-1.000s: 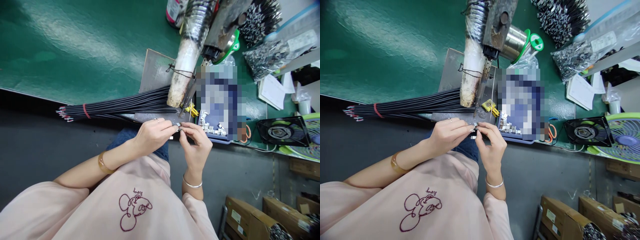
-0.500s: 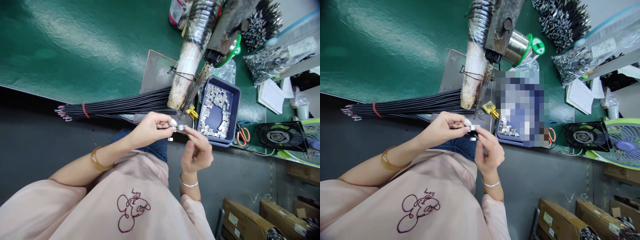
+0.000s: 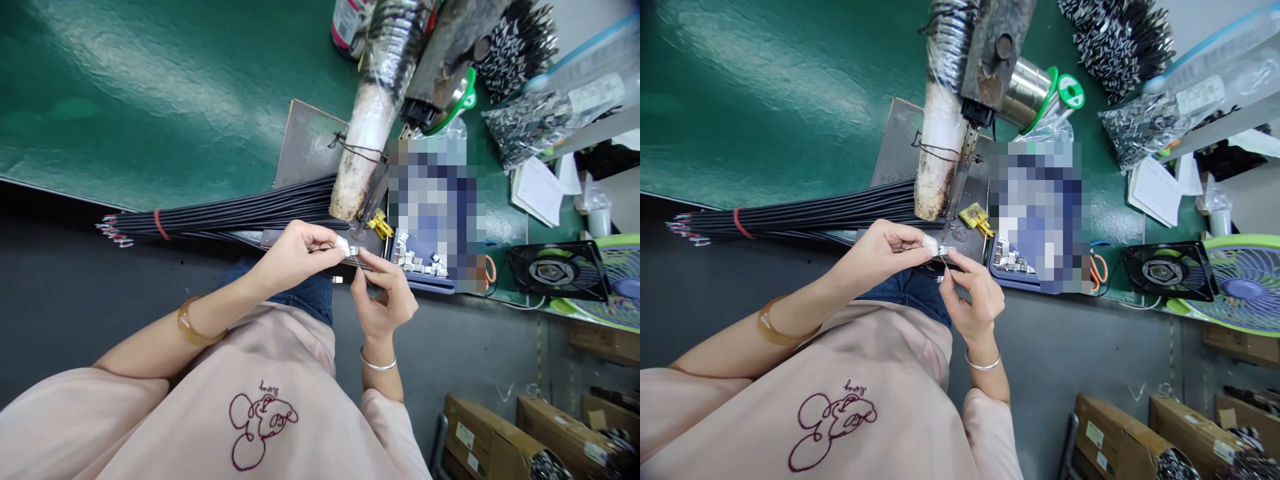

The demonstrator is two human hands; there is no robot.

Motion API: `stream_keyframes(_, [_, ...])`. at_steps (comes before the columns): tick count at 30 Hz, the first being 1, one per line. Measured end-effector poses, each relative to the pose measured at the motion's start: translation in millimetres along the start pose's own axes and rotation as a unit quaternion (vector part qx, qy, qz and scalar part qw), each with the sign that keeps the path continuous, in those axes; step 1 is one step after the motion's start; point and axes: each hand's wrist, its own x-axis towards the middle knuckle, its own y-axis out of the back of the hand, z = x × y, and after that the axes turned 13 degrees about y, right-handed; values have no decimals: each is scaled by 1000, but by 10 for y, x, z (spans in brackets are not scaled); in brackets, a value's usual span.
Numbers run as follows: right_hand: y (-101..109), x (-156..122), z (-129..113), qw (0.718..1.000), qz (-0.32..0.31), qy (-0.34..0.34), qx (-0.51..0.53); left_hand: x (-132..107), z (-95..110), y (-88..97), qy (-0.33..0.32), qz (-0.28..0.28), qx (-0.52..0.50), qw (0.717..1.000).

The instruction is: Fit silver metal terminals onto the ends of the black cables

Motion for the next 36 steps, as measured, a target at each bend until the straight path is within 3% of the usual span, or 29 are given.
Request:
stream_keyframes(8, [-34, 47, -13, 998, -26, 4, -53, 9, 39, -77, 14, 39, -22, 999])
stream_keyframes(13, [-42, 85, 0, 999, -33, -37, -16, 16, 96, -110, 1, 71, -28, 997])
stream_keyframes(29, [-32, 190, -6, 998, -46, -43, 4, 27, 131, -116, 0, 97, -39, 994])
stream_keyframes(36, [-3, 169, 6, 997, -53, -49, -12, 21, 72, -107, 13, 73, 6, 997])
